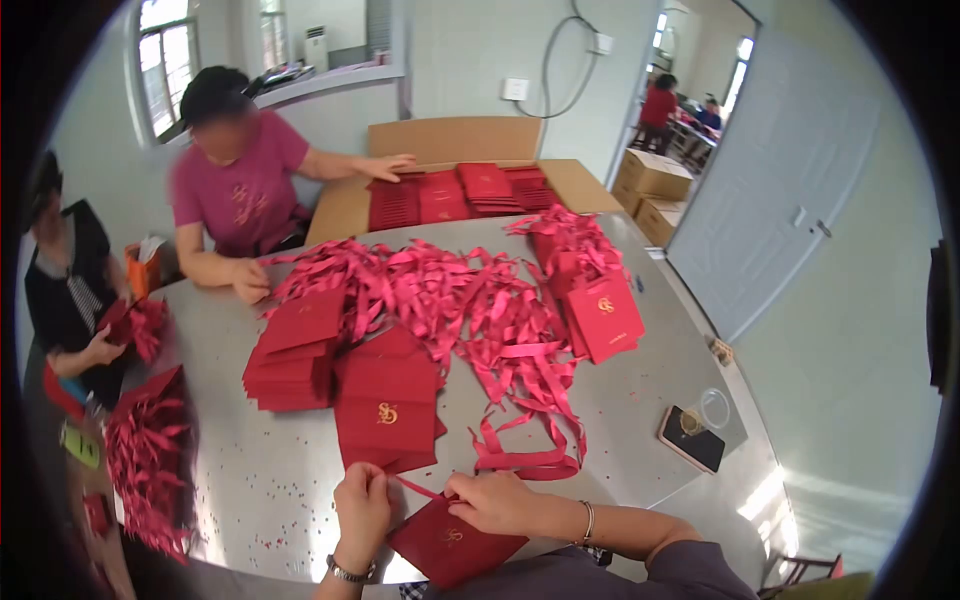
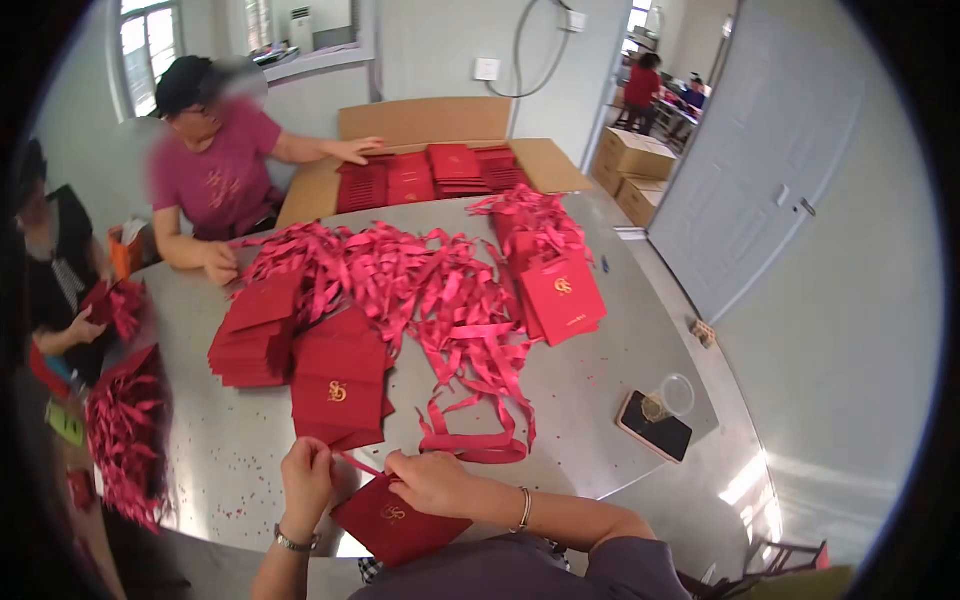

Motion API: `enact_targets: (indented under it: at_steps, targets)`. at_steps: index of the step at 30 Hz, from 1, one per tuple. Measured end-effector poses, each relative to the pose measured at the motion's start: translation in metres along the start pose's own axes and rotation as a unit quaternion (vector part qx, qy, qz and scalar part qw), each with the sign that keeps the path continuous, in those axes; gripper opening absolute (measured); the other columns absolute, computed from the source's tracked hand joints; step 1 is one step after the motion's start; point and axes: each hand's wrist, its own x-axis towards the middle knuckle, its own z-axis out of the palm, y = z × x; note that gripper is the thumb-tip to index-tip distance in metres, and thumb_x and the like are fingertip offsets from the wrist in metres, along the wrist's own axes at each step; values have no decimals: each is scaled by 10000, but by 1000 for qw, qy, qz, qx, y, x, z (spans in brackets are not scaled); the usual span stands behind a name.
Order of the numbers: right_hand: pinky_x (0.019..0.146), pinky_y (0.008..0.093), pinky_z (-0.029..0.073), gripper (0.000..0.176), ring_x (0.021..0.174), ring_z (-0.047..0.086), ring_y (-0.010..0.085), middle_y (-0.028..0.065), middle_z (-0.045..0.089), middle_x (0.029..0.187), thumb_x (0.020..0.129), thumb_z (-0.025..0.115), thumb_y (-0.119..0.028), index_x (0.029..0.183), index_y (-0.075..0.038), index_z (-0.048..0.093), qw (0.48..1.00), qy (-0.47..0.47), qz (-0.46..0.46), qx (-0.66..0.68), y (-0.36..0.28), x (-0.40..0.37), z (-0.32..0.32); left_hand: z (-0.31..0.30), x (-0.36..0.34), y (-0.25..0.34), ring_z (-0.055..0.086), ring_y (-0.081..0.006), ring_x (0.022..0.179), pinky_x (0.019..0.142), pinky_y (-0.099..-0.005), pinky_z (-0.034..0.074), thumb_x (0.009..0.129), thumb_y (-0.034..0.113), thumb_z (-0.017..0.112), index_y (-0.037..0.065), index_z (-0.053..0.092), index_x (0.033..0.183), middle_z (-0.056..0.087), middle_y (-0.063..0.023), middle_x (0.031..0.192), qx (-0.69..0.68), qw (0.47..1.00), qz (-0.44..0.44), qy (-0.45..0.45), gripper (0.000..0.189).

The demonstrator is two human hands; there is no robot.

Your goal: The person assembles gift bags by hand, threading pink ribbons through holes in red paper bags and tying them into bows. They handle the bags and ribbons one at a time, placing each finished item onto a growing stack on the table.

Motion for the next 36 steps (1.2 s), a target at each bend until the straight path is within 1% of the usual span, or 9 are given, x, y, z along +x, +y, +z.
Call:
enact_targets:
  at_steps: [7, 9, 12, 19, 22, 26, 30, 35, 36]
  targets:
    - [670, 503, 504, 269, 781, 660, 374, 157, 674, 820, 904, 589, -275, 1058, -65, 521, 999, -30, 11, -21, -5, 1, -4, -8, -15, -12, 638, -191, 628, 593, -309, 511, 902, 0, 537, -16, 598, 922, 646, -93, 737, -94, 984, -147, 17, 66]
    - [660, 498, 505, 263, 777, 660, 371, 159, 672, 817, 903, 592, -279, 1047, -68, 528, 1000, -14, 0, -15, -5, 0, 0, -7, -28, -3, 660, -241, 779, 671, -329, 521, 880, -27, 529, -3, 613, 1007, 657, -144, 898, -91, 987, -77, 106, 154]
    - [622, 473, 510, 244, 739, 667, 341, 126, 677, 797, 890, 617, -281, 1028, -89, 557, 999, 26, -11, -26, -3, -4, 8, -21, -53, 7, 609, -359, 957, 837, -423, 497, 799, 78, 671, 37, 650, 1068, 654, -153, 1009, 74, 981, 174, -46, 273]
    - [599, 426, 528, 265, 709, 685, 291, 93, 692, 780, 872, 655, -318, 1030, -113, 603, 998, 40, -30, -43, -7, -6, 8, -28, -75, 10, 645, -264, 940, 802, -341, 523, 810, 160, 725, -5, 677, 909, 651, -129, 1039, -98, 980, -58, -163, 198]
    - [624, 436, 530, 330, 731, 693, 285, 96, 697, 787, 880, 642, -343, 1128, -129, 598, 997, 32, -51, -41, -5, -6, 4, -19, -78, -12, 651, -245, 913, 764, -316, 528, 824, 157, 712, -9, 675, 906, 652, -128, 1049, -112, 985, 27, -125, 188]
    - [572, 385, 516, 449, 695, 682, 275, 84, 688, 788, 809, 729, -294, 1196, -120, 583, 991, 51, -64, -101, -11, -17, -12, -25, -80, -3, 641, -296, 918, 797, -352, 512, 817, 159, 697, -16, 656, 885, 649, -143, 978, -164, 980, -27, -107, 192]
    - [598, 370, 532, 478, 723, 686, 265, 81, 694, 837, 799, 718, -289, 1221, -112, 577, 967, 68, -111, -220, -9, -23, -39, -24, -82, -18, 648, -223, 931, 799, -318, 513, 819, 145, 710, 5, 668, 906, 654, -118, 1054, -142, 985, 5, -100, 170]
    - [584, 324, 522, 385, 680, 680, 234, 114, 695, 829, 764, 788, -201, 1116, -100, 671, 993, 74, -7, -94, 6, -41, -61, -23, -85, -29, 633, -301, 868, 777, -363, 508, 822, 145, 674, -19, 644, 901, 643, -147, 928, -207, 975, -6, -79, 184]
    - [578, 270, 502, 348, 658, 654, 149, 80, 696, 802, 800, 766, -123, 1132, -88, 669, 997, 68, 13, -45, -3, -45, -68, -22, -88, -30, 633, -301, 868, 777, -363, 508, 822, 145, 674, -19, 644, 901, 643, -147, 928, -214, 973, -15, -82, 184]
